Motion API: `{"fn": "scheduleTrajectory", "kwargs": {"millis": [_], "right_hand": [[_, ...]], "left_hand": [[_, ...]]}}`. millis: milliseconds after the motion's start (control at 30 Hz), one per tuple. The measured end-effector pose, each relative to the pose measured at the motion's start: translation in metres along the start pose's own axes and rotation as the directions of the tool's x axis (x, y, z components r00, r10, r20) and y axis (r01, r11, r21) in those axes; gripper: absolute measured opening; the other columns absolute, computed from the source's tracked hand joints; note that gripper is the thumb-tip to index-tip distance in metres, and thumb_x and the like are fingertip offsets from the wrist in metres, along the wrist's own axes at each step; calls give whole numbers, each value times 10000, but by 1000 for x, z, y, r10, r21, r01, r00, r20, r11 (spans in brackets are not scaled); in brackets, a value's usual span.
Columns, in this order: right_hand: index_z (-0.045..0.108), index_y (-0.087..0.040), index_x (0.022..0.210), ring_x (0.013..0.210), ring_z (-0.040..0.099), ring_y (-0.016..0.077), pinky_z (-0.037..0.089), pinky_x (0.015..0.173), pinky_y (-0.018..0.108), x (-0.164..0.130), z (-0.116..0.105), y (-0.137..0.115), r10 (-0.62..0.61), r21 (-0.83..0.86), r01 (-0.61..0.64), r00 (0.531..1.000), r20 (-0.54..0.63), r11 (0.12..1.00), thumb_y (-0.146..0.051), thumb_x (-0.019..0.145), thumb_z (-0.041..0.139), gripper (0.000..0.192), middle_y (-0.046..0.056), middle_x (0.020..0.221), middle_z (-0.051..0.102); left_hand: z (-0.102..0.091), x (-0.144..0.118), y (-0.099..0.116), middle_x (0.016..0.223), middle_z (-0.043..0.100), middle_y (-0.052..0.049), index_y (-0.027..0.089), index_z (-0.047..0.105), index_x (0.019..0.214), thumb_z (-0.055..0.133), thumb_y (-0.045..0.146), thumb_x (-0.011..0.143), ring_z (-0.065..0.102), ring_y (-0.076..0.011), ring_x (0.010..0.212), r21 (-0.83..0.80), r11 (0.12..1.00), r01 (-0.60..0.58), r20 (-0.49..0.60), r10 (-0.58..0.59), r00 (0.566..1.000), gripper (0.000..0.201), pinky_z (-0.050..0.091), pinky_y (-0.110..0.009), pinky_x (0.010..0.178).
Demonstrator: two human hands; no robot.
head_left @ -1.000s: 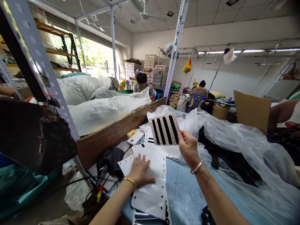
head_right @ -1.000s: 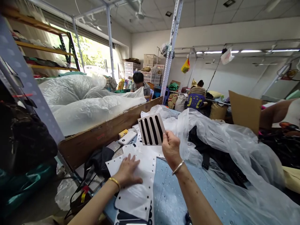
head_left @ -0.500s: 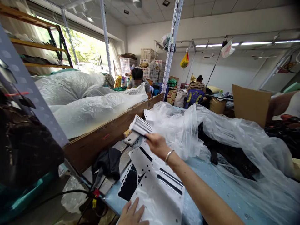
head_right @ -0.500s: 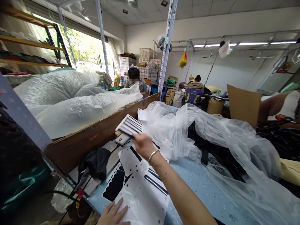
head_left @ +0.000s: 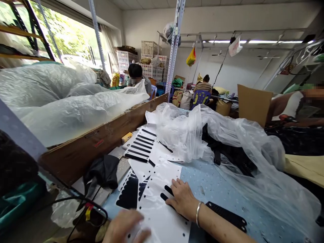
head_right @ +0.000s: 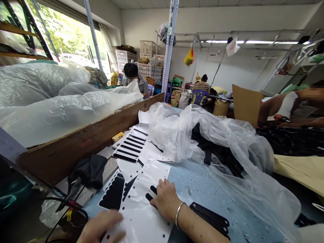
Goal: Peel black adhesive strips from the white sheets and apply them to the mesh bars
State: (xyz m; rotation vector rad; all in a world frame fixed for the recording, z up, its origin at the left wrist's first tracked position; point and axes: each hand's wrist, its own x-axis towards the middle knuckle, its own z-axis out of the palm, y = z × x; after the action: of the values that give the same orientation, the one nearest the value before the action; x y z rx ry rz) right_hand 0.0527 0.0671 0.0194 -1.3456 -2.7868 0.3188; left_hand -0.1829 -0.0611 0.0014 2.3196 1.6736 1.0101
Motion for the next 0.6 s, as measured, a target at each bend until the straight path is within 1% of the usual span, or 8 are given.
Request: {"fn": "scheduleTrajectory", "kwargs": {"millis": [67,133,200,300,367,433,500,600], "right_hand": [[653,-117,1006,1068,550,319,419,854,400,-4,5,-1,32,-33,-32,999,9,999,-347,831,639,289,169,1152,626],[644,-121,952,978,575,283,419,797,354,-5,6,1,56,-41,-56,998,11,998,-222,827,619,163,147,1049,649],[631,-118,945,954,570,268,401,769,331,-5,7,5,60,-49,-60,998,12,997,-101,817,568,143,141,1011,647],[623,-113,929,953,555,256,366,759,313,-3,6,13,58,-71,-57,998,16,996,26,781,490,243,136,976,642],[620,-112,906,932,555,248,348,736,304,0,5,19,72,-85,-71,997,16,994,62,764,461,276,133,944,641],[618,-111,877,884,564,239,333,693,293,5,4,24,95,-98,-93,995,19,991,63,766,452,264,131,910,642],[616,-113,864,849,570,230,321,662,283,11,2,28,104,-106,-101,994,28,989,48,775,462,240,129,901,644],[618,-121,863,879,566,233,319,671,280,15,1,28,80,-111,-75,996,45,991,41,764,490,229,123,913,644]], "left_hand": [[-5,35,-10,997,728,-111,203,657,1043,541,234,863,672,-272,918,151,988,21,6,-22,1000,217,504,-392,838],[-5,70,-23,1119,689,-144,168,643,1065,478,77,794,604,-317,1089,281,960,-2,133,-38,990,330,446,-465,940],[-1,97,-34,1111,686,-122,179,652,1012,499,42,741,577,-316,1119,285,958,1,200,-60,978,340,435,-455,947],[3,117,-42,999,696,-95,197,653,899,563,121,755,584,-293,1061,270,963,20,248,-90,965,186,445,-408,909],[1,117,-40,914,690,-83,192,644,855,570,167,786,601,-266,988,263,964,48,241,-114,964,104,447,-372,876],[-6,105,-32,825,675,-68,186,635,817,543,202,831,616,-231,885,266,959,92,206,-150,967,95,448,-337,832],[-14,80,-19,725,645,-51,181,620,747,506,252,877,610,-199,757,283,946,156,154,-205,967,186,449,-306,758],[-28,26,2,576,573,-22,180,576,617,512,382,887,548,-160,562,312,911,271,79,-309,948,344,433,-268,596]]}}
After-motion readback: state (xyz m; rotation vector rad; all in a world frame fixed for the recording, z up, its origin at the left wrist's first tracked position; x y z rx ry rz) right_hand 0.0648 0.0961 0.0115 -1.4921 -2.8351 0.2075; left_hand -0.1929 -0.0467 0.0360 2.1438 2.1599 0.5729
